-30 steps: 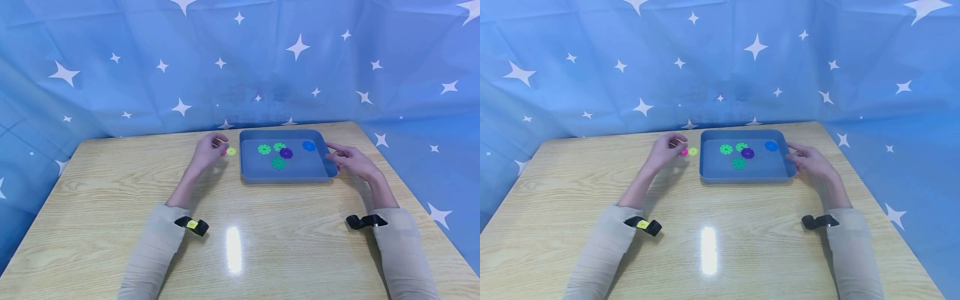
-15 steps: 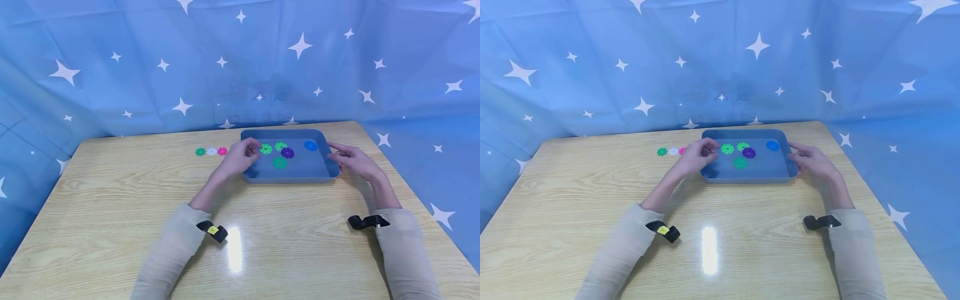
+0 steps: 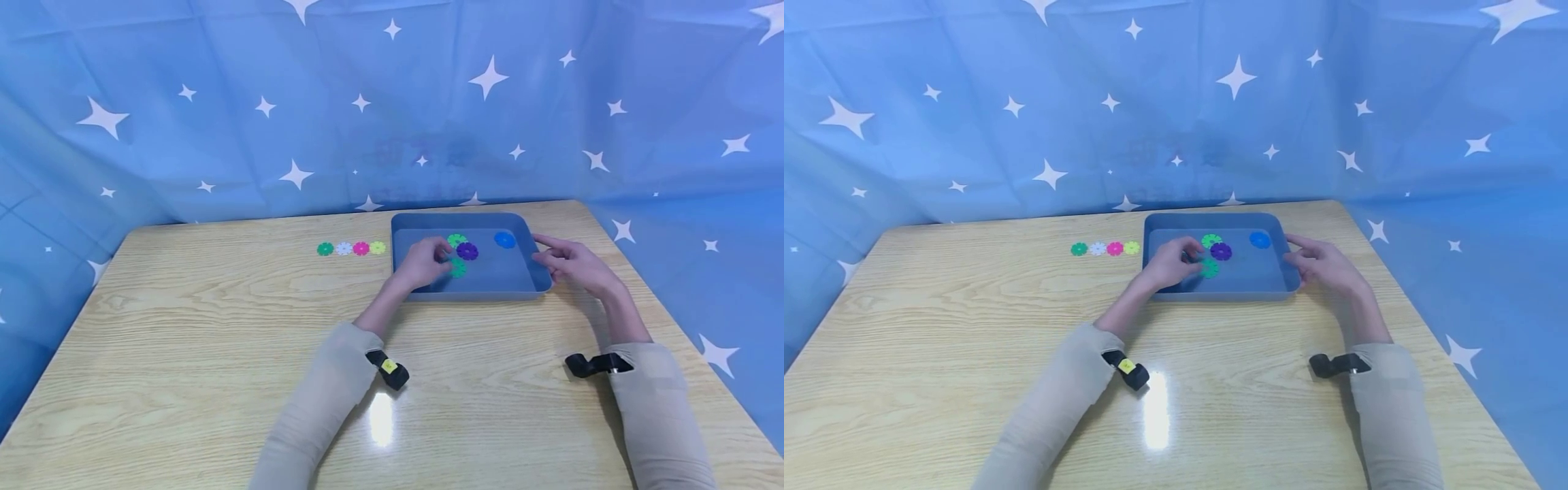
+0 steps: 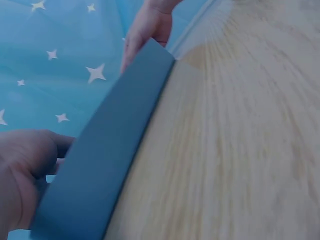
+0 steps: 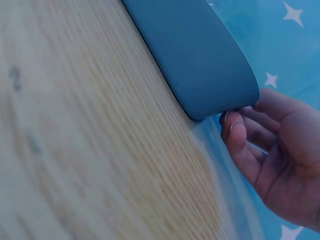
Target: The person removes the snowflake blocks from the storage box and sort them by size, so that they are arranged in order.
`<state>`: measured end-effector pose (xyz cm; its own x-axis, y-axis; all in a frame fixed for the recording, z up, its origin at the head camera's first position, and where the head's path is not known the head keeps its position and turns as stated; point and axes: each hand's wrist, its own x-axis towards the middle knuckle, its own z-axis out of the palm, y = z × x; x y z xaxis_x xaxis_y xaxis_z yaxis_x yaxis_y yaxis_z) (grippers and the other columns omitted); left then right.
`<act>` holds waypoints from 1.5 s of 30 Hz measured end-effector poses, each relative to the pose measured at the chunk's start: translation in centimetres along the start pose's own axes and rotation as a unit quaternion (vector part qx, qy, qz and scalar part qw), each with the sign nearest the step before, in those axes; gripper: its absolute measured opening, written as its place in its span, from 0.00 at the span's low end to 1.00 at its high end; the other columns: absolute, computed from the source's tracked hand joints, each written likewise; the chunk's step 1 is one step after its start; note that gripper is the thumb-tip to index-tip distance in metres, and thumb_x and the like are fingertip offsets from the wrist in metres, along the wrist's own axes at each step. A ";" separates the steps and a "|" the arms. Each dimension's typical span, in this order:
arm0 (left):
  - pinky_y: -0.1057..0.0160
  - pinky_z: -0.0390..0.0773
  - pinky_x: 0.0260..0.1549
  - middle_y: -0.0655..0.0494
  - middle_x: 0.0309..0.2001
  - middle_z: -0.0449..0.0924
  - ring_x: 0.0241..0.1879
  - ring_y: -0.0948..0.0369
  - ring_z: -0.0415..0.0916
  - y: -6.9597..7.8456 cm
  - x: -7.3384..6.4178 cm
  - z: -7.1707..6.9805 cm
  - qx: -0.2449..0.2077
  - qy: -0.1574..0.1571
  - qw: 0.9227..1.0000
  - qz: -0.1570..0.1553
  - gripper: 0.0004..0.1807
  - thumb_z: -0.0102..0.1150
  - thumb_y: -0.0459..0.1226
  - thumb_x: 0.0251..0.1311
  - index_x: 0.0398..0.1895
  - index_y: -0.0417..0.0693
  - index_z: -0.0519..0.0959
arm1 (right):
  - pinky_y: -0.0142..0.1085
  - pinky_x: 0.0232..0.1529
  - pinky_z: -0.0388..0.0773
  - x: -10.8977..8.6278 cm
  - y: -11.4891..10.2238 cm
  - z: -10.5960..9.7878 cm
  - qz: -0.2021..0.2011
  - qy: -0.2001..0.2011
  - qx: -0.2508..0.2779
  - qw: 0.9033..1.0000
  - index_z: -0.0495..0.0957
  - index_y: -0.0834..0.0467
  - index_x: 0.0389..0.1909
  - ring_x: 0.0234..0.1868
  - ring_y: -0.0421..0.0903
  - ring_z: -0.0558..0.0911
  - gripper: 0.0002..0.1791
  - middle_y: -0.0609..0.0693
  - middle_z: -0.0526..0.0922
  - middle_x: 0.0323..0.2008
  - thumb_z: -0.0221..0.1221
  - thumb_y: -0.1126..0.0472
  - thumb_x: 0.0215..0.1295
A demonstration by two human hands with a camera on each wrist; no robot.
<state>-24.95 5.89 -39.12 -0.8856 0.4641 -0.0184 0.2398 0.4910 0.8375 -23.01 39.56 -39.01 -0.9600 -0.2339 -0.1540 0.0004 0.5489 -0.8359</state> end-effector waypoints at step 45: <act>0.51 0.82 0.41 0.45 0.40 0.79 0.39 0.46 0.81 -4.7 -5.0 -10.0 -0.104 0.164 0.981 0.019 0.14 0.60 0.33 0.70 0.57 0.44 0.80 | 0.39 0.30 0.75 -0.1 -0.1 0.0 -0.005 -0.009 -0.010 1.000 0.54 0.58 0.79 0.25 0.51 0.73 0.37 0.50 0.67 0.24 0.56 0.52 0.77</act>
<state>-25.61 -6.17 -37.50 -0.9663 0.1995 0.1628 0.2186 0.3011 0.9282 -22.94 39.55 -38.94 -0.9548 -0.2535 -0.1556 -0.0144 0.5619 -0.8271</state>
